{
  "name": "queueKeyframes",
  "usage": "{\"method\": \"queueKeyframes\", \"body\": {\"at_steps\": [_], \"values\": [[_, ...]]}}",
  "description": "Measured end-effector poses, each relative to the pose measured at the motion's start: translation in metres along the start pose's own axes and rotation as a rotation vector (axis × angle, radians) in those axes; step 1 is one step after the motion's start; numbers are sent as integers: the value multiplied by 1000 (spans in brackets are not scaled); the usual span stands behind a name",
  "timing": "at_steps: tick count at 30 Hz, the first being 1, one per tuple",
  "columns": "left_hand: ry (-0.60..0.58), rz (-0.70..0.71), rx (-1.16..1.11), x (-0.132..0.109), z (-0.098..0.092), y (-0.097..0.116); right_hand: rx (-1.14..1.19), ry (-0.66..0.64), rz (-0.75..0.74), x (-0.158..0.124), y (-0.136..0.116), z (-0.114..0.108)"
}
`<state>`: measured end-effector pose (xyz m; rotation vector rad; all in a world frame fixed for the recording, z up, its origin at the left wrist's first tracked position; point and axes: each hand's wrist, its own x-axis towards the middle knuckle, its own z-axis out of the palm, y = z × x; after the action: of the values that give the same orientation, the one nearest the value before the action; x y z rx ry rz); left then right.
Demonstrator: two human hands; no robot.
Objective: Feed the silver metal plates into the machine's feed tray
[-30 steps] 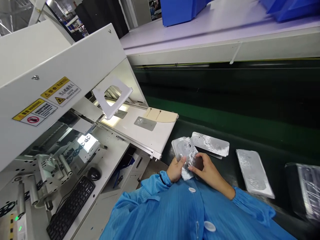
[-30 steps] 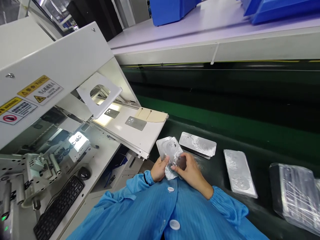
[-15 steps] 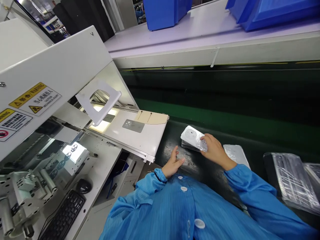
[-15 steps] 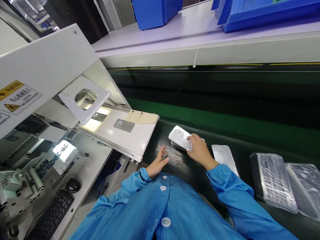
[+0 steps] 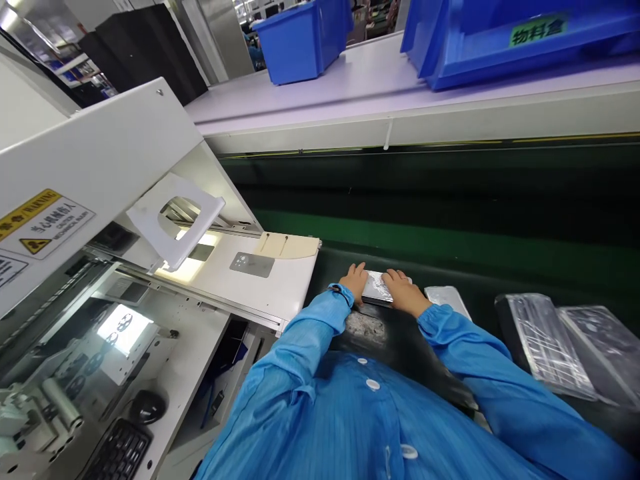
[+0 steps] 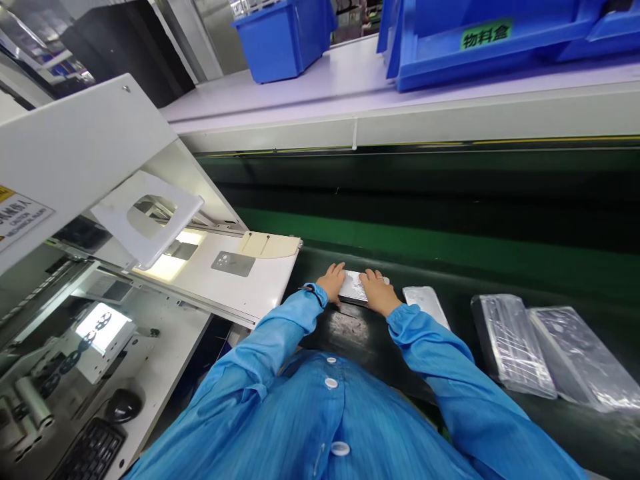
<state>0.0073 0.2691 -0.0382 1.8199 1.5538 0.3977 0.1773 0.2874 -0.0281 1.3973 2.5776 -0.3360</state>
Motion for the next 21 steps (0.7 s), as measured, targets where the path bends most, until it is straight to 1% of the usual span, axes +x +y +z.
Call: {"method": "queueKeyframes", "body": {"at_steps": [3, 11, 16, 21], "values": [[-47, 12, 110, 10, 0, 1, -8, 32, -7, -3, 2, -5], [-113, 51, 275, 14, -5, 0, -4, 55, -42, -8, 12, -8], [-119, 34, 356, 14, -6, -3, -20, 60, -45, -10, 12, -7], [-127, 16, 424, 11, -6, -2, -58, 51, -39, -6, 10, -5]]}}
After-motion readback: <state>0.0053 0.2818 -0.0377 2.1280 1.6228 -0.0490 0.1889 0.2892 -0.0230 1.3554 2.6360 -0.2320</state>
